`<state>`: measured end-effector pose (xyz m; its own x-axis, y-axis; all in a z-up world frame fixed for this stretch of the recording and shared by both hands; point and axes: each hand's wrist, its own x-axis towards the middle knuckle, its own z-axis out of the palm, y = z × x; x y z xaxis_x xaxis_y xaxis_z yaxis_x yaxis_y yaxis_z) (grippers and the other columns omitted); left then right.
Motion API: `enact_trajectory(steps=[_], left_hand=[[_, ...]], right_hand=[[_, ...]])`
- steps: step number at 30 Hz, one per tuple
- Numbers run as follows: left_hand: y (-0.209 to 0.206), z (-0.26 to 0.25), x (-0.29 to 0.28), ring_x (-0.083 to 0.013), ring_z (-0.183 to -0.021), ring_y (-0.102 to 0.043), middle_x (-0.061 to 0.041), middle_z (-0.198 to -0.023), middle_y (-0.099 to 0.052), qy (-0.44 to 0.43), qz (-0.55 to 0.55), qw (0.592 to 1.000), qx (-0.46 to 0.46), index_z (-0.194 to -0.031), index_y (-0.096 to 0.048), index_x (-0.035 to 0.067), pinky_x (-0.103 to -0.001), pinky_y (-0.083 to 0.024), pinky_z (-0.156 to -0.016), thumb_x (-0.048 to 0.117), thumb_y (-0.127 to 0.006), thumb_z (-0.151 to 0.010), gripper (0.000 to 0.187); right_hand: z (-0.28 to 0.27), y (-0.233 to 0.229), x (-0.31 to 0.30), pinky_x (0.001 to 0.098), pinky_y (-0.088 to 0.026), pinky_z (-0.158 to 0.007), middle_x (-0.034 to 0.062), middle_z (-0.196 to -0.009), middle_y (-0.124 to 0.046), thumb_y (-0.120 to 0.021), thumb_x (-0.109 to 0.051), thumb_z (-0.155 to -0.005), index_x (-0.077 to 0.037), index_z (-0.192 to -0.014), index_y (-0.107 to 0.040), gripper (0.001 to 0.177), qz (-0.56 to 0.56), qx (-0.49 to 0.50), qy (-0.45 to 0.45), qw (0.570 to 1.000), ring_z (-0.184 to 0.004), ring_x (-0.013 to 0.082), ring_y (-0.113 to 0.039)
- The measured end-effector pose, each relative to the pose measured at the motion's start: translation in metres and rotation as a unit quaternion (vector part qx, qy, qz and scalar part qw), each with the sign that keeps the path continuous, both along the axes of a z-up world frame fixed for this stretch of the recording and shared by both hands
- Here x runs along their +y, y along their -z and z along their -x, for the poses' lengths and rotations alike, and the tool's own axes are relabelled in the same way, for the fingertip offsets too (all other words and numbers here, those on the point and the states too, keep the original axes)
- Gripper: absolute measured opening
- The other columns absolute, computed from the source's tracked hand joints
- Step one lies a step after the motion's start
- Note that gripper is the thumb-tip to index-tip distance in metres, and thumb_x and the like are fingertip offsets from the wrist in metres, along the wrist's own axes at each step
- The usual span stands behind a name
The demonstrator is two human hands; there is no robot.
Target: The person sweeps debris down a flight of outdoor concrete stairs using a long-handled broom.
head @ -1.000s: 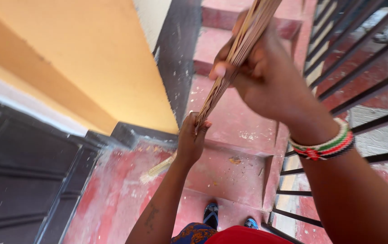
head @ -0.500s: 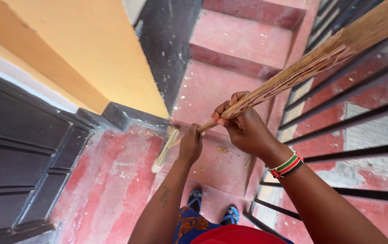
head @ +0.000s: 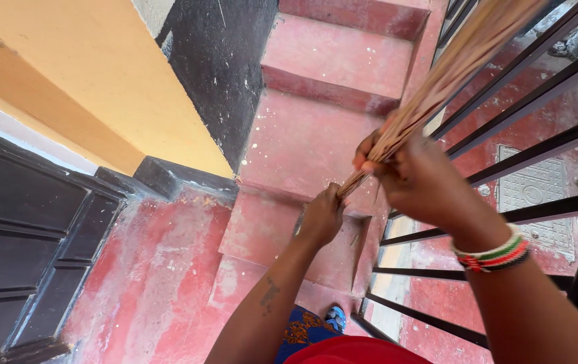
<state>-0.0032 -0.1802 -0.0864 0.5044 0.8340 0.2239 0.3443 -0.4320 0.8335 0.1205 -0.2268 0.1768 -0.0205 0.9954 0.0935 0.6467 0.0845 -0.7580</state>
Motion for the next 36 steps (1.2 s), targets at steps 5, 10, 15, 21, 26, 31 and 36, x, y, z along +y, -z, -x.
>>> enact_trajectory(steps=[5, 10, 15, 21, 26, 31, 36], left_hand=[[-0.023, 0.015, 0.016, -0.0445, -0.085, -0.064, -0.022, -0.091, -0.065, -0.023, -0.07, 0.996, 0.041, -0.11, -0.046, 0.005, -0.055, -0.048, -0.069, 0.02, -0.061, -0.098, 0.024], [-0.01, 0.048, 0.015, -0.0427, -0.081, -0.065, -0.018, -0.084, -0.067, -0.09, -0.048, 0.992, 0.075, -0.102, -0.053, 0.007, -0.054, -0.046, -0.066, 0.024, -0.064, -0.098, 0.021], [0.012, 0.045, -0.003, -0.0411, -0.081, -0.067, -0.017, -0.084, -0.069, -0.084, 0.021, 0.993, 0.08, -0.103, -0.062, 0.008, -0.052, -0.047, -0.067, 0.03, -0.067, -0.097, 0.023], [0.016, 0.011, -0.033, -0.0392, -0.078, -0.069, -0.018, -0.085, -0.07, -0.038, 0.077, 0.996, 0.004, -0.104, -0.068, 0.007, -0.047, -0.051, -0.067, 0.026, -0.071, -0.092, 0.022], [0.02, -0.027, -0.047, -0.0428, -0.082, -0.066, -0.02, -0.086, -0.068, 0.011, 0.023, 1.0, 0.001, -0.101, -0.062, 0.004, -0.05, -0.049, -0.068, 0.021, -0.072, -0.092, 0.021], [0.002, -0.061, -0.051, -0.0426, -0.081, -0.067, -0.019, -0.088, -0.07, 0.001, 0.033, 0.999, 0.015, -0.101, -0.059, 0.005, -0.052, -0.049, -0.068, 0.018, -0.07, -0.091, 0.019], [-0.037, -0.062, -0.035, -0.0411, -0.08, -0.069, -0.018, -0.091, -0.071, -0.004, -0.009, 0.999, 0.049, -0.103, -0.06, 0.005, -0.052, -0.051, -0.069, 0.017, -0.069, -0.092, 0.018]], right_hand=[[-0.018, -0.01, 0.0, 0.0247, -0.058, -0.086, 0.0061, -0.101, -0.066, -0.063, 0.007, -0.095, -0.002, -0.106, -0.047, 0.021, -0.101, 0.113, -0.087, 0.985, -0.099, 0.0111, -0.068], [-0.005, 0.036, 0.004, 0.0315, -0.05, -0.089, 0.0032, -0.095, -0.069, -0.068, -0.007, -0.093, -0.01, -0.103, -0.053, 0.018, -0.082, 0.201, -0.084, 0.972, -0.102, 0.015, -0.059], [-0.018, 0.059, -0.007, 0.0397, -0.035, -0.099, -0.0026, -0.087, -0.072, -0.068, -0.02, -0.097, -0.01, -0.091, -0.073, 0.013, -0.123, -0.022, -0.069, 0.99, -0.102, 0.0198, -0.046], [-0.041, 0.066, -0.03, 0.0332, -0.038, -0.091, 0.0033, -0.081, -0.053, -0.074, -0.012, -0.091, -0.006, -0.089, -0.07, 0.007, -0.107, -0.032, -0.063, 0.992, -0.099, 0.0215, -0.042], [-0.064, 0.049, -0.043, 0.0243, -0.052, -0.075, 0.0019, -0.098, -0.047, -0.072, -0.007, -0.093, -0.004, -0.094, -0.063, 0.01, -0.044, 0.063, -0.065, 0.995, -0.097, 0.0129, -0.056], [-0.075, 0.025, -0.041, 0.0254, -0.054, -0.074, 0.0023, -0.087, -0.061, -0.07, -0.003, -0.09, -0.002, -0.105, -0.047, 0.028, -0.012, 0.11, -0.05, 0.993, -0.089, 0.0121, -0.063], [-0.092, -0.001, -0.035, 0.0244, -0.052, -0.084, 0.0063, -0.096, -0.065, -0.064, 0.003, -0.097, -0.005, -0.121, -0.035, 0.039, -0.063, 0.215, -0.111, 0.968, -0.097, 0.0115, -0.064]])
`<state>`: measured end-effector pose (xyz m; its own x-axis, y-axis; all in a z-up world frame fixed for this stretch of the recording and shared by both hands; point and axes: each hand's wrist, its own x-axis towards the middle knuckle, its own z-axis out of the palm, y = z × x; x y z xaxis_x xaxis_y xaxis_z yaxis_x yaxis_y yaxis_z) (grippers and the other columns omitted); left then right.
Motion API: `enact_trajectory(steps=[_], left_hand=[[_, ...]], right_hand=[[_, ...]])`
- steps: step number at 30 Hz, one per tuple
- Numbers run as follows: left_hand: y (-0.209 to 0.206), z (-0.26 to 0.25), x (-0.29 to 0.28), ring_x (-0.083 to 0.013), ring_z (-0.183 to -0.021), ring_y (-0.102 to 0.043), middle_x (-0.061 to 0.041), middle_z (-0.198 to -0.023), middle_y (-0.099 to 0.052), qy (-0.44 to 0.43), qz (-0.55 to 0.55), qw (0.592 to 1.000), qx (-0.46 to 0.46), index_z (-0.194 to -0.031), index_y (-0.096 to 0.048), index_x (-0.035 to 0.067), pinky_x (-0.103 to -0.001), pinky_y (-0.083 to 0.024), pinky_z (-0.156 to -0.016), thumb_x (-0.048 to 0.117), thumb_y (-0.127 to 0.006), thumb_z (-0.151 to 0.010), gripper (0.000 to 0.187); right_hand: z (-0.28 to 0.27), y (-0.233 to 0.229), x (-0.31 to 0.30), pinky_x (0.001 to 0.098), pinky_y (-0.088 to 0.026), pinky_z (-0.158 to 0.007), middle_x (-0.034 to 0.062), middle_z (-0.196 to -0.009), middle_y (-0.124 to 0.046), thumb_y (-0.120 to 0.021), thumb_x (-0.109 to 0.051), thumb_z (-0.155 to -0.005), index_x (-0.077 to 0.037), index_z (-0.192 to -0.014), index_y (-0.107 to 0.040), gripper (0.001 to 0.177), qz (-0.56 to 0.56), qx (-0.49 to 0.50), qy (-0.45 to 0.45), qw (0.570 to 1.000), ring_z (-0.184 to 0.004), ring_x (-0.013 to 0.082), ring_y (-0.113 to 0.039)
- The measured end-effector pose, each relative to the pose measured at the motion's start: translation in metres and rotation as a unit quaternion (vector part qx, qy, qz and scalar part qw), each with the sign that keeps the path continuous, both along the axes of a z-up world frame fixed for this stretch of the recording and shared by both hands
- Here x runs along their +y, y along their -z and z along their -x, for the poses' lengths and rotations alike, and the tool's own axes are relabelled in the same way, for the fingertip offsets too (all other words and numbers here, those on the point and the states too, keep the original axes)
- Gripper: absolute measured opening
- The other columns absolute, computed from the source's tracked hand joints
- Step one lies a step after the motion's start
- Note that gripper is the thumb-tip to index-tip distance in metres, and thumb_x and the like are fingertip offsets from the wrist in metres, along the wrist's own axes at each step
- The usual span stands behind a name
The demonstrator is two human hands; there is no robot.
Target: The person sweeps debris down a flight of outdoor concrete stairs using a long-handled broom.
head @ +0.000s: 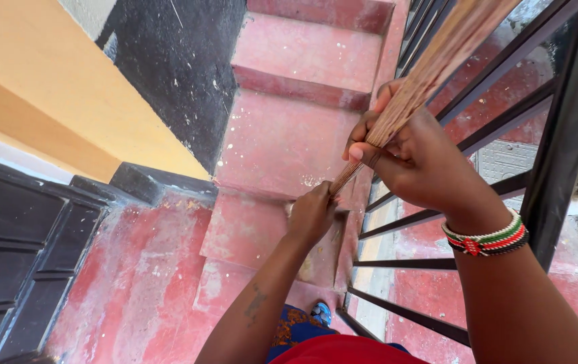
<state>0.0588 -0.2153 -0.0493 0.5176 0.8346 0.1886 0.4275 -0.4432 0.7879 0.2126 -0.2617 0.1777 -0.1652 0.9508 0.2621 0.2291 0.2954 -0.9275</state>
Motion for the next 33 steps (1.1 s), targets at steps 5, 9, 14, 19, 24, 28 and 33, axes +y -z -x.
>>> enact_trajectory(steps=[5, 9, 14, 19, 24, 28, 33], left_hand=[[-0.013, 0.037, 0.013, -0.0409, -0.08, -0.069, -0.018, -0.094, -0.071, -0.043, -0.019, 0.999, 0.017, -0.1, -0.063, 0.004, -0.051, -0.051, -0.067, 0.021, -0.072, -0.092, 0.02], [-0.006, 0.062, 0.027, -0.0381, -0.081, -0.071, -0.016, -0.092, -0.073, -0.067, -0.028, 0.997, 0.026, -0.105, -0.066, 0.006, -0.05, -0.052, -0.068, 0.021, -0.07, -0.089, 0.022], [0.012, 0.08, 0.047, -0.0393, -0.083, -0.07, -0.016, -0.093, -0.073, -0.083, -0.02, 0.995, 0.045, -0.105, -0.067, 0.006, -0.051, -0.051, -0.068, 0.021, -0.072, -0.091, 0.021], [0.041, 0.074, 0.061, -0.0408, -0.084, -0.07, -0.019, -0.094, -0.073, -0.023, 0.01, 0.999, 0.028, -0.105, -0.067, 0.006, -0.051, -0.052, -0.072, 0.011, -0.066, -0.089, 0.017], [0.053, 0.04, 0.058, -0.0432, -0.085, -0.068, -0.021, -0.093, -0.071, 0.079, 0.018, 0.996, 0.032, -0.1, -0.063, 0.004, -0.053, -0.05, -0.074, 0.011, -0.067, -0.091, 0.012], [0.04, 0.01, 0.039, -0.0441, -0.084, -0.067, -0.023, -0.089, -0.07, 0.146, 0.047, 0.988, 0.023, -0.101, -0.062, 0.004, -0.054, -0.05, -0.075, 0.011, -0.068, -0.09, 0.015], [0.004, -0.003, 0.034, -0.0438, -0.085, -0.067, -0.023, -0.089, -0.07, 0.191, 0.061, 0.979, 0.036, -0.1, -0.061, 0.003, -0.053, -0.05, -0.074, 0.013, -0.069, -0.091, 0.016]], right_hand=[[0.007, 0.006, 0.016, 0.0269, -0.054, -0.093, 0.0099, -0.097, -0.07, -0.064, 0.005, -0.102, -0.007, -0.117, -0.035, 0.035, -0.041, -0.026, -0.01, 0.999, -0.101, 0.0143, -0.066], [0.023, 0.024, 0.026, 0.0262, -0.05, -0.097, 0.0104, -0.101, -0.072, -0.063, 0.003, -0.103, -0.007, -0.117, -0.03, 0.037, -0.036, -0.004, 0.007, 0.999, -0.103, 0.0134, -0.067], [0.044, 0.046, 0.036, 0.0275, -0.055, -0.099, 0.0059, -0.102, -0.069, -0.064, -0.006, -0.101, -0.007, -0.119, -0.031, 0.037, -0.007, 0.082, 0.022, 0.996, -0.105, 0.0117, -0.069], [0.06, 0.056, 0.031, 0.0359, -0.047, -0.09, 0.0088, -0.095, -0.067, -0.071, -0.004, -0.095, -0.001, -0.1, -0.065, 0.008, -0.137, -0.222, 0.111, 0.959, -0.098, 0.0265, -0.057], [0.053, 0.044, 0.014, 0.0339, -0.053, -0.079, 0.0065, -0.093, -0.067, -0.072, -0.011, -0.094, 0.001, -0.098, -0.062, 0.017, -0.043, -0.187, 0.226, 0.955, -0.086, 0.0218, -0.065], [0.055, 0.026, -0.002, 0.0386, -0.052, -0.068, 0.0116, -0.086, -0.067, -0.076, -0.009, -0.091, 0.001, -0.093, -0.066, 0.014, -0.01, -0.29, 0.303, 0.908, -0.078, 0.0261, -0.068], [0.047, 0.003, -0.011, 0.0355, -0.055, -0.059, 0.0133, -0.081, -0.069, -0.078, -0.013, -0.094, 0.0, -0.108, -0.053, 0.032, 0.059, -0.286, 0.351, 0.89, -0.068, 0.0236, -0.07]])
